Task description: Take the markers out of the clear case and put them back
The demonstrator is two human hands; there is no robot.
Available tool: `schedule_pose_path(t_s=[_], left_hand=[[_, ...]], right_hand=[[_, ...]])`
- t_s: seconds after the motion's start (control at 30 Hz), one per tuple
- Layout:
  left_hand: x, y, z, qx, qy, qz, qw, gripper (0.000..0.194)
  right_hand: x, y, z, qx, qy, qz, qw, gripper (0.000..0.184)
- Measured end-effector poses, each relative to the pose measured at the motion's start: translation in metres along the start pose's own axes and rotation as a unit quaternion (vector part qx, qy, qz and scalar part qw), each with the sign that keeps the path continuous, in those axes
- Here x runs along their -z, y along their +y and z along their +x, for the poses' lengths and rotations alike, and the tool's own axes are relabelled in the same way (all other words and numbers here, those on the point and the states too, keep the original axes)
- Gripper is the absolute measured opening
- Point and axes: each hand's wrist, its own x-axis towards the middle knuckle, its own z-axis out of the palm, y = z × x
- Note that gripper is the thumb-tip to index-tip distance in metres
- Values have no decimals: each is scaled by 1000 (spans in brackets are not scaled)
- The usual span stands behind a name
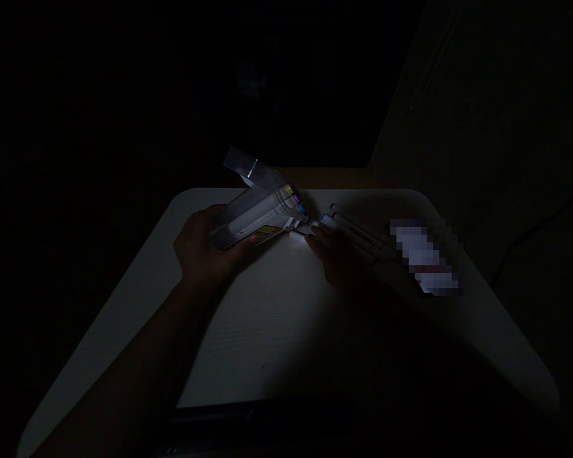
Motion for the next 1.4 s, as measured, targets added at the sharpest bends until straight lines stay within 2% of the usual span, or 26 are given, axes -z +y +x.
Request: schedule_pose_path(t_s=[0.2, 0.37, 0.6, 0.77, 0.9, 1.07, 1.13, 1.23, 1.4], left_hand=[[2, 3, -2, -35, -3, 14, 999, 70], [1, 2, -2, -74, -2, 13, 997, 69], [1, 0, -1, -80, -5, 13, 997, 69], [1, 0, -1, -87, 4, 8, 996, 70], [1, -1, -1, -89, 2, 11, 996, 69], [3, 3, 0, -98, -13, 12, 995, 68], [4, 5, 0, -108, -25, 11, 994, 69], [6, 7, 1, -126, -36, 7, 991, 71], [7, 7, 1, -162, -36, -8, 986, 71]], right_hand=[[-6, 9, 2, -20, 37, 18, 999, 46], [0, 11, 8, -68, -3, 10, 998, 42], [10, 12, 13, -64, -28, -4, 998, 41], [16, 11, 14, -89, -45, -19, 995, 44], [24, 11, 13, -110, 11, -6, 994, 44], [47, 7, 12, -148, 188, 58, 969, 58], [57, 2, 13, -128, 206, 60, 968, 61], [65, -6, 15, -65, 173, 48, 982, 57], [58, -13, 17, 49, 110, 61, 991, 36]])
